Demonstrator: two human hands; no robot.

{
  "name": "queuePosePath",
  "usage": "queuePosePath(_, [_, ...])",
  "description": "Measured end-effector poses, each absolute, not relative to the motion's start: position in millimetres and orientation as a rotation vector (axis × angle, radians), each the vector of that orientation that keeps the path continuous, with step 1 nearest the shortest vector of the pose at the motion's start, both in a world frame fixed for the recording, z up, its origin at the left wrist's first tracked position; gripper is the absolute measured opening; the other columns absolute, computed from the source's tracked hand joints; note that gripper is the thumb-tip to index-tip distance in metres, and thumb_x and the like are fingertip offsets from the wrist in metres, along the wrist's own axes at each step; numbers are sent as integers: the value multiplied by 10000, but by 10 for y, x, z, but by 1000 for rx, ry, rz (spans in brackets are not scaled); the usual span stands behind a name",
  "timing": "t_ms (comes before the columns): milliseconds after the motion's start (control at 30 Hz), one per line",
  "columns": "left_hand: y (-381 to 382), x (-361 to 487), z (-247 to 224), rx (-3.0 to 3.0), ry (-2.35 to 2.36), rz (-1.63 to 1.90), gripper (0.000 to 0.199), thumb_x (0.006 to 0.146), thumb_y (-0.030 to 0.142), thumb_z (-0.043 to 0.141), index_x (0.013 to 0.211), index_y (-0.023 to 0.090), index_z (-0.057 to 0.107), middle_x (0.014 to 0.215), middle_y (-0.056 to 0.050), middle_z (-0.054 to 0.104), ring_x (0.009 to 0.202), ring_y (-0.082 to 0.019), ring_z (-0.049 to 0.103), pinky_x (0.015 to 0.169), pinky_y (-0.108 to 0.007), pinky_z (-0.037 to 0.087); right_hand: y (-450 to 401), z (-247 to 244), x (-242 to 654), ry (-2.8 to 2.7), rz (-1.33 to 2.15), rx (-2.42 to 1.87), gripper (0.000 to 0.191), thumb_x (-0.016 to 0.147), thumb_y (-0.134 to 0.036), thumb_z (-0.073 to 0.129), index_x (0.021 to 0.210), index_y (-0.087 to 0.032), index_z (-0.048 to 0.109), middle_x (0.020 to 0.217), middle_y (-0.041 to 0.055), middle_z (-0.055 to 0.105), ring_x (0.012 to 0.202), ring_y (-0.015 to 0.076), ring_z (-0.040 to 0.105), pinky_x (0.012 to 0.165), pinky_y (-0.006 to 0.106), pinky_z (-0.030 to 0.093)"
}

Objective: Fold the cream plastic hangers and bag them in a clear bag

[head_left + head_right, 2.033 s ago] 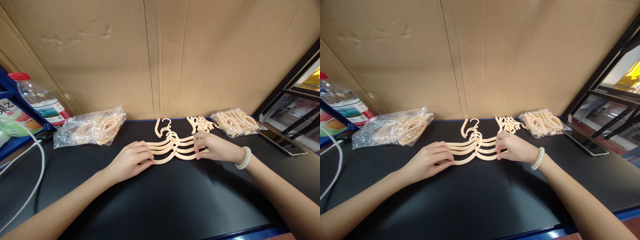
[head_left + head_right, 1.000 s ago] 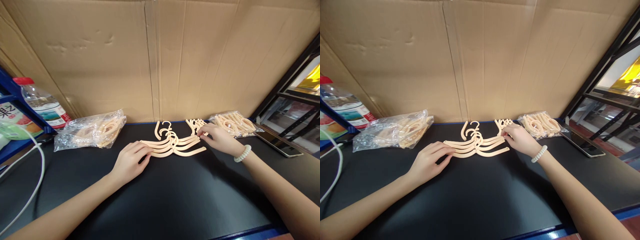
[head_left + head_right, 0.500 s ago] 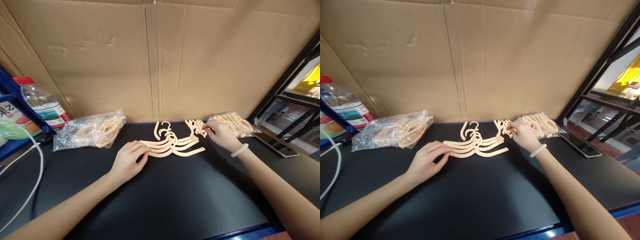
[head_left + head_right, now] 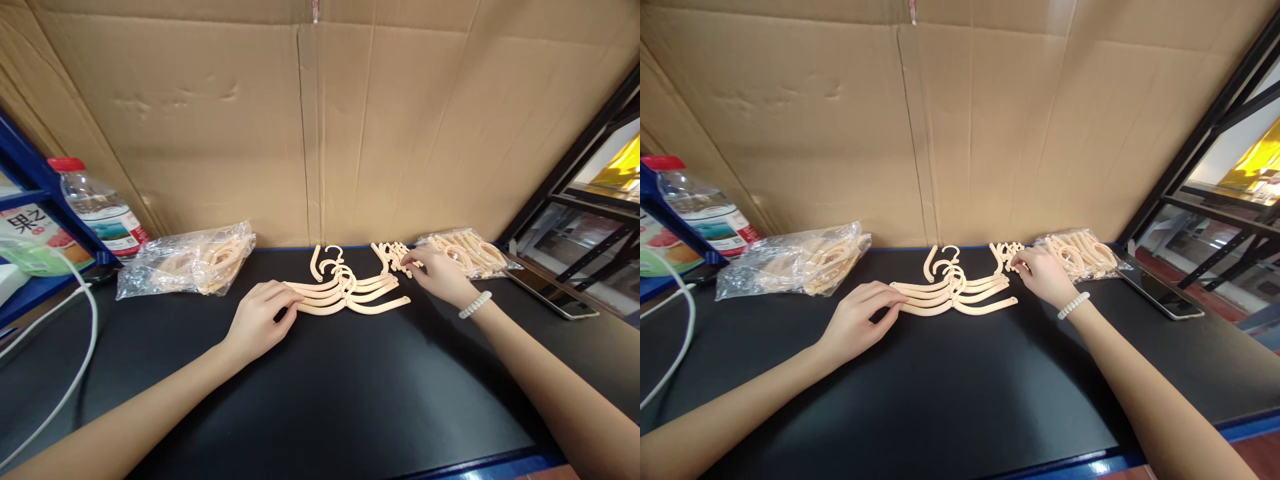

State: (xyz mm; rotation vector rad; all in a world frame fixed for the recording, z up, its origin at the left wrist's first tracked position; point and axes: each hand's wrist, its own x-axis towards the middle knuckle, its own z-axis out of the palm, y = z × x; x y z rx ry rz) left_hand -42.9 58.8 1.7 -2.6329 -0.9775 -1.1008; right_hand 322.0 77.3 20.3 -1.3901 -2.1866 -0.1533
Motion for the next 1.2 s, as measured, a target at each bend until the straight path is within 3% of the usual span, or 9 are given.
queuePosePath(233, [595,-429,29,-2638,-1009,-1109,159,886,139,506,886,197,654,841,-23,692,783,-177,616,755,-328,456,749,241,3184,-2177,-133,-1390,197,903,-206,458,771,-190,603,801,66,664,793,256,580,700,362,429])
queuePosePath(467, [661,-428,216,-2744,-1394,-926,304,843,225,493,1140,206,559,916,-30,684,896,-228,627,850,-387,456,726,351,3041,-2149,-69,-1377,221,913,-243,473,769,-179,629,791,68,665,790,244,592,724,353,431])
queuePosePath(633, [918,-320,411,-2842,-1588,-736,392,813,199,519,1205,214,510,845,0,702,752,-189,660,723,-307,503,942,422,2794,-2234,96,-1333,174,916,-216,506,876,-174,670,801,28,693,722,170,628,661,272,464])
queuePosePath(733, [1180,-167,466,-2795,-1734,-629,497,833,179,574,1311,194,439,896,-25,698,779,-182,665,753,-313,521,1207,443,2591,-2376,182,-1313,96,871,-153,607,931,-174,678,777,5,691,703,144,633,675,248,482])
queuePosePath(800, [1362,-44,475,-2744,-1838,-526,415,880,249,611,1266,148,496,1012,-74,665,880,-209,652,807,-387,529,1405,432,2461,-2468,203,-1330,89,857,-145,656,945,-152,669,777,10,678,710,150,632,714,281,503])
queuePosePath(900, [1579,122,459,-2697,-1973,-367,331,923,322,589,1207,155,556,1183,-95,596,996,-228,620,837,-427,535,1658,383,2305,-2573,212,-1366,151,930,-272,625,986,-133,638,916,36,654,811,170,634,778,358,531])
queuePosePath(1000, [1693,221,436,-2664,-2058,-273,329,922,315,592,1209,160,558,1207,-96,586,1026,-235,611,851,-433,532,1807,319,2201,-2628,221,-1380,196,951,-309,601,1039,-136,622,1026,58,633,894,189,627,809,384,536])
queuePosePath(1200, [1740,216,449,-2692,-2145,-336,330,917,313,600,1207,160,561,1209,-102,583,1031,-236,609,851,-420,532,1845,221,2124,-2611,278,-1330,199,952,-302,599,1065,-139,617,1066,66,625,919,196,624,817,389,538])
